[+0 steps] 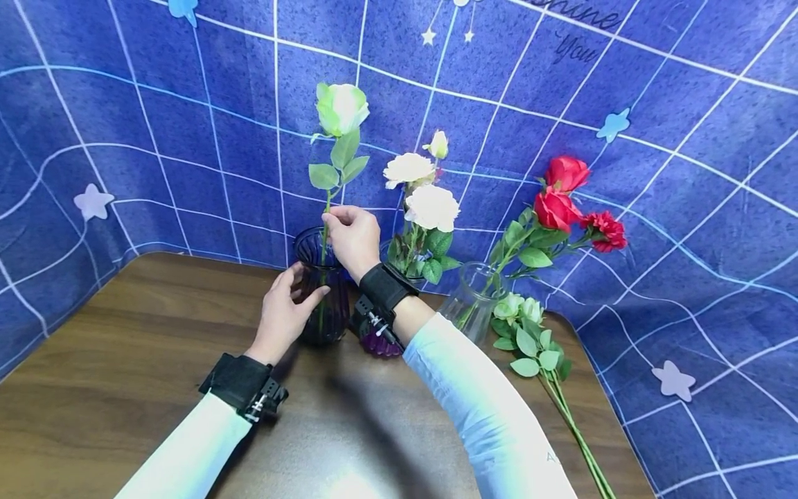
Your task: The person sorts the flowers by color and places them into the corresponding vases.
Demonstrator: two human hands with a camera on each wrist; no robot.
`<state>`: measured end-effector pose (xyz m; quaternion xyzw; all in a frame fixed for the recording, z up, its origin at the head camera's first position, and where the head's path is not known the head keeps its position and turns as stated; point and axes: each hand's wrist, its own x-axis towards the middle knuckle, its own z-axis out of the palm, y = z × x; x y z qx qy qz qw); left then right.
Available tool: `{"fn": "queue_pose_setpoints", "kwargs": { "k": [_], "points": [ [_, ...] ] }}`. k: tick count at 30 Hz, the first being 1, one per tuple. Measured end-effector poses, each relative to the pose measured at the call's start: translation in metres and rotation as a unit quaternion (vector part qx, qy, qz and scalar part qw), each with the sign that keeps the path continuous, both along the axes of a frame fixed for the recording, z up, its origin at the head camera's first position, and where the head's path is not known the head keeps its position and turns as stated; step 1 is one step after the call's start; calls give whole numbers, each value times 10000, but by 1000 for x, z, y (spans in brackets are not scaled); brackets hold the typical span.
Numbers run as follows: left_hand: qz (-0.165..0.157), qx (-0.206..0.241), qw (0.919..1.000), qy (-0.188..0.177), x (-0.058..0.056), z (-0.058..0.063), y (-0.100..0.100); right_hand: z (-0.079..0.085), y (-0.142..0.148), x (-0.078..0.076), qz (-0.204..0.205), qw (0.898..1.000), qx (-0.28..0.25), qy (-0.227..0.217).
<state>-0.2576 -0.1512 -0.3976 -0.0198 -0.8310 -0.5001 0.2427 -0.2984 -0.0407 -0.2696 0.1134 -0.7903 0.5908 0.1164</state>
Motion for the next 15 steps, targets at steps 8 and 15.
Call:
{"fn": "queue_pose_setpoints", "kwargs": {
  "k": [8,15],
  "points": [
    [-14,1,10000,-1,1,1,0,-8,-3,-3,33,10000,-8,-56],
    [4,-14,10000,-19,1,1,0,-10,-3,-9,-163,9996,243,20]
  ]
}}
